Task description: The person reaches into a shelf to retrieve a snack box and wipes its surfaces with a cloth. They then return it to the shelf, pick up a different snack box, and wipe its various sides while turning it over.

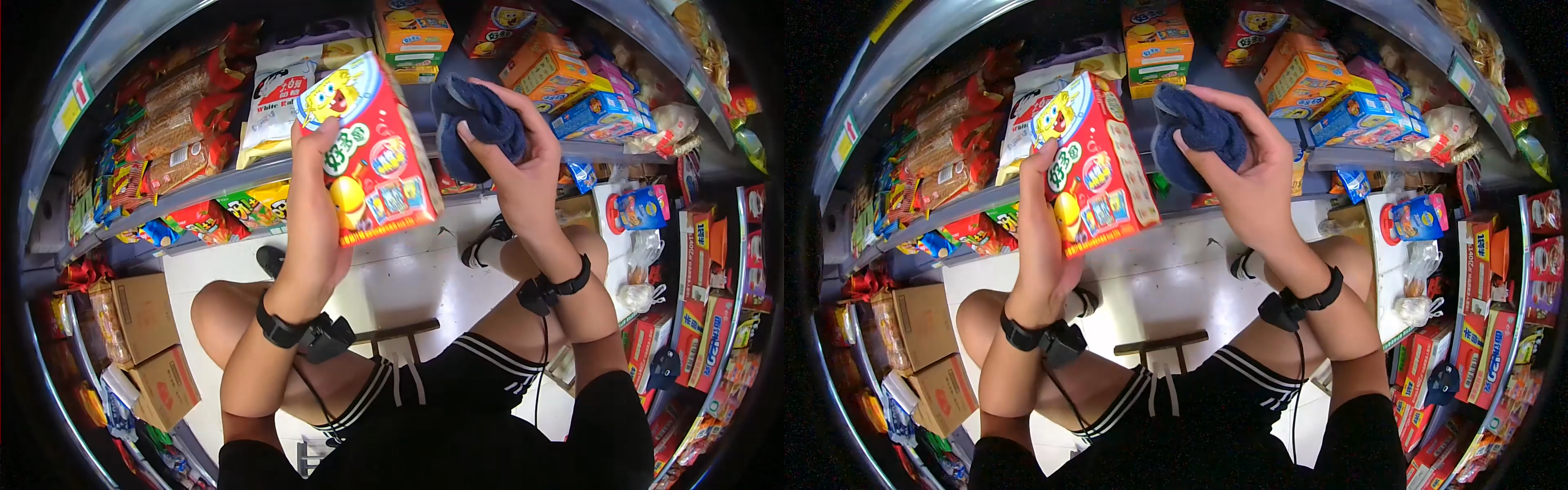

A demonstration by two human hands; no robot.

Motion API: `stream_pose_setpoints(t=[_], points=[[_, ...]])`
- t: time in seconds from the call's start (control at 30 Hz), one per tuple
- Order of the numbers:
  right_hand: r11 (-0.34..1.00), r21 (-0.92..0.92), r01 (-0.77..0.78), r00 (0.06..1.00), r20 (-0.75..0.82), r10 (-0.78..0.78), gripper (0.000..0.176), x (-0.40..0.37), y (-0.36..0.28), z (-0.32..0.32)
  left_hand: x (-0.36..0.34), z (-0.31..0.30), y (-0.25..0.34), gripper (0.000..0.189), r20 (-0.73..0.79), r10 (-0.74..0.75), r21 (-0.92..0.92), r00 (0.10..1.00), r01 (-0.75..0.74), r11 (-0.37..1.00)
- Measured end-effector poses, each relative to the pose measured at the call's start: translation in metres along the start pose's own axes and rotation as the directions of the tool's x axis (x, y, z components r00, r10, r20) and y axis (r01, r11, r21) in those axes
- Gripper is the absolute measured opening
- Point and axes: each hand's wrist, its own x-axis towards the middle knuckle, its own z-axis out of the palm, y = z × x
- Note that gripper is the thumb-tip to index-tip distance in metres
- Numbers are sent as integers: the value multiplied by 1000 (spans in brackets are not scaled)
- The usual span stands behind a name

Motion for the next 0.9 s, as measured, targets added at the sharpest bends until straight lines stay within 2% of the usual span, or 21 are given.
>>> stream_pose_setpoints(t=[0.07,0.17,0.2,0.27,0.3,0.4,0.47,0.5,0.53,0.6,0.63,0.73,0.9], points=[[999,-17,27,1000,11,-27,49,-1,-4,1,-1,-1,1,47,14,-43,-17,999,43,999],[995,-4,99,995,-8,-99,51,0,-5,5,11,-5,-10,47,-58,-6,-76,998,2,997],[995,-10,101,995,-17,-102,51,0,-5,4,12,-6,-10,47,-49,-11,-74,999,7,997],[985,-11,170,985,-37,-171,49,-1,-6,4,12,-11,-6,49,19,-78,55,997,77,996],[985,-13,170,985,-41,-170,49,-3,-8,5,16,-8,-10,52,70,-63,-23,996,65,998],[965,-70,251,960,-108,-258,49,-5,-16,3,23,-5,-21,53,59,-63,-58,996,66,996],[827,-236,510,856,41,-516,49,-4,-17,-6,21,1,-23,56,69,-65,-47,995,68,997],[775,-194,601,797,82,-598,53,0,-10,-9,18,4,-24,57,75,-69,-51,995,73,996],[696,-276,663,747,177,-641,57,-4,-11,-17,17,6,-24,57,77,-69,-56,995,73,996],[589,-234,773,632,353,-689,59,-5,-8,-24,17,5,-26,57,99,-62,-63,993,68,996],[578,-188,794,603,368,-708,57,-7,-9,-20,17,3,-26,57,122,-57,-70,991,66,995],[547,-232,804,592,403,-698,56,-9,7,-22,24,1,-27,56,101,-64,-77,993,72,994],[590,-231,774,626,424,-655,75,-14,21,-11,25,7,-27,57,100,-43,-113,994,54,992]])
